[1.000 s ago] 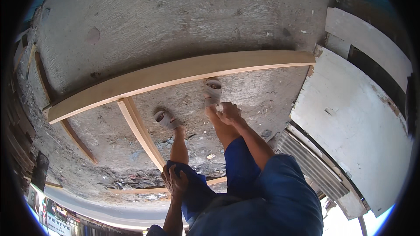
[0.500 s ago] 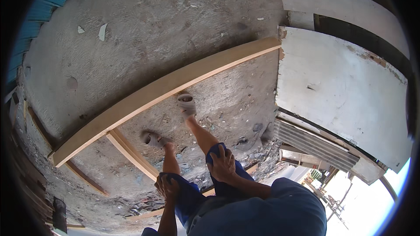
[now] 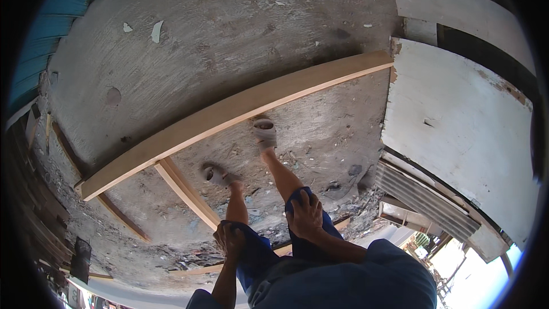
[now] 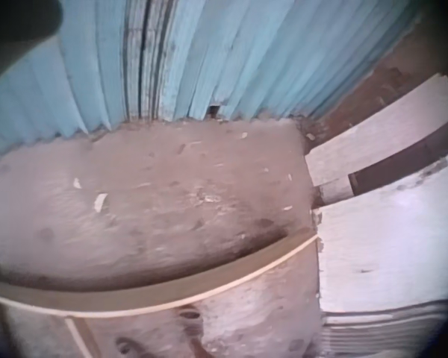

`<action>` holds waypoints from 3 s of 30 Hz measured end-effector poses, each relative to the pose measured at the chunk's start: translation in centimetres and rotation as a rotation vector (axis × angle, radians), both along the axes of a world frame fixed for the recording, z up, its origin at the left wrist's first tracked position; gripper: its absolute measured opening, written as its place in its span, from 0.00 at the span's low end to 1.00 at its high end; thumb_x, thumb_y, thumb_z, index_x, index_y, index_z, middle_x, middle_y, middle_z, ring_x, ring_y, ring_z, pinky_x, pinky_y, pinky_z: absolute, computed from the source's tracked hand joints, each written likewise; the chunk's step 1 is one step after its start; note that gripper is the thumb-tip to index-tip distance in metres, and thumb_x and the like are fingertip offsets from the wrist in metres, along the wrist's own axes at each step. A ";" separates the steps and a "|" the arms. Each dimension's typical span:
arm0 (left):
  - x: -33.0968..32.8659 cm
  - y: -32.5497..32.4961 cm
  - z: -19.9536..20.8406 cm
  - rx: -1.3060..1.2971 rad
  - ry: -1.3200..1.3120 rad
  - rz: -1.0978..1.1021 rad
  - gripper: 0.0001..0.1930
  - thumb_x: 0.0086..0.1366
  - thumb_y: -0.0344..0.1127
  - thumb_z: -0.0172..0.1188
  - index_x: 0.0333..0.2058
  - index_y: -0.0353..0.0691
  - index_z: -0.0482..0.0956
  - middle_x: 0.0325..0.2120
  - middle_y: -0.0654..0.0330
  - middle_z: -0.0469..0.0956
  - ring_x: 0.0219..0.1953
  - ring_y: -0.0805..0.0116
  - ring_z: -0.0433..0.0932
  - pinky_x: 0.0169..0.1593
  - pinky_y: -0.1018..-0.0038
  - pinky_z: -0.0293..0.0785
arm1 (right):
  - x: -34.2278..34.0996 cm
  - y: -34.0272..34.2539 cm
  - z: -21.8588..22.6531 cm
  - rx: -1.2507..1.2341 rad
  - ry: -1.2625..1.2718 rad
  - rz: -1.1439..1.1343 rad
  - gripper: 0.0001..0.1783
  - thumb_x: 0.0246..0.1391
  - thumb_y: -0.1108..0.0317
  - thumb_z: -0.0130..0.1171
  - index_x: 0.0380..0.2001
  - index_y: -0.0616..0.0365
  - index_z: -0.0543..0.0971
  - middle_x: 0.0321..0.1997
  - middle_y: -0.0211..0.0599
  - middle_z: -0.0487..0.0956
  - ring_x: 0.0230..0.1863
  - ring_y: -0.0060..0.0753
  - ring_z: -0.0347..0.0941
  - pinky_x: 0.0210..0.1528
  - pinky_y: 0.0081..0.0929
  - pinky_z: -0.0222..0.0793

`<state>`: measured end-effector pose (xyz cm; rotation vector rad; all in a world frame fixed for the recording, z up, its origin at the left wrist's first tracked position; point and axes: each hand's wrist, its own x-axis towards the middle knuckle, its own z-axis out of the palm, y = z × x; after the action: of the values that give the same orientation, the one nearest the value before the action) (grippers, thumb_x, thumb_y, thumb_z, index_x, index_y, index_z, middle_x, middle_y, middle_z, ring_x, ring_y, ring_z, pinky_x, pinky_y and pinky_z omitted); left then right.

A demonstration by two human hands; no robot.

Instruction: The person selects a wooden plank from a stack inside a workshop, carries it outside, and places it on the ground to form a frame structure.

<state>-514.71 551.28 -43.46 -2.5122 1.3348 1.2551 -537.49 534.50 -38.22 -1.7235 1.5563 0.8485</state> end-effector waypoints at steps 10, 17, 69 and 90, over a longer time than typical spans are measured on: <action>-0.2 0.2 0.3 0.025 -0.004 0.054 0.18 0.52 0.40 0.56 0.41 0.38 0.74 0.45 0.47 0.72 0.46 0.42 0.68 0.49 0.49 0.65 | 0.2 0.4 -0.3 -0.110 -0.071 0.065 0.24 0.47 0.56 0.60 0.46 0.55 0.73 0.61 0.51 0.61 0.60 0.63 0.55 0.56 0.59 0.55; -0.1 -0.3 0.8 0.014 -0.009 0.078 0.17 0.52 0.39 0.57 0.40 0.37 0.74 0.42 0.47 0.73 0.46 0.45 0.69 0.50 0.52 0.63 | 0.5 0.3 -0.3 -0.117 -0.064 0.094 0.25 0.47 0.55 0.60 0.46 0.55 0.72 0.60 0.50 0.62 0.60 0.63 0.55 0.55 0.60 0.55; 7.5 -27.0 -28.3 -0.182 -0.244 -0.567 0.41 0.50 0.23 0.59 0.65 0.52 0.58 0.60 0.46 0.62 0.62 0.40 0.61 0.62 0.46 0.58 | -2.8 0.8 -0.5 -0.191 -0.128 -0.025 0.21 0.49 0.57 0.58 0.45 0.52 0.72 0.59 0.48 0.62 0.58 0.63 0.55 0.53 0.60 0.56; 10.8 -32.7 -26.8 0.310 0.030 -0.661 0.27 0.42 0.31 0.64 0.46 0.36 0.75 0.46 0.43 0.75 0.52 0.47 0.73 0.56 0.60 0.69 | -2.6 1.0 -0.8 -0.157 -0.076 -0.091 0.23 0.45 0.57 0.61 0.45 0.52 0.72 0.59 0.46 0.63 0.59 0.61 0.54 0.56 0.59 0.53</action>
<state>-503.87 518.57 -70.23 -1.6437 1.6273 1.2139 -540.04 535.46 -38.98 -1.7577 1.6738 0.6225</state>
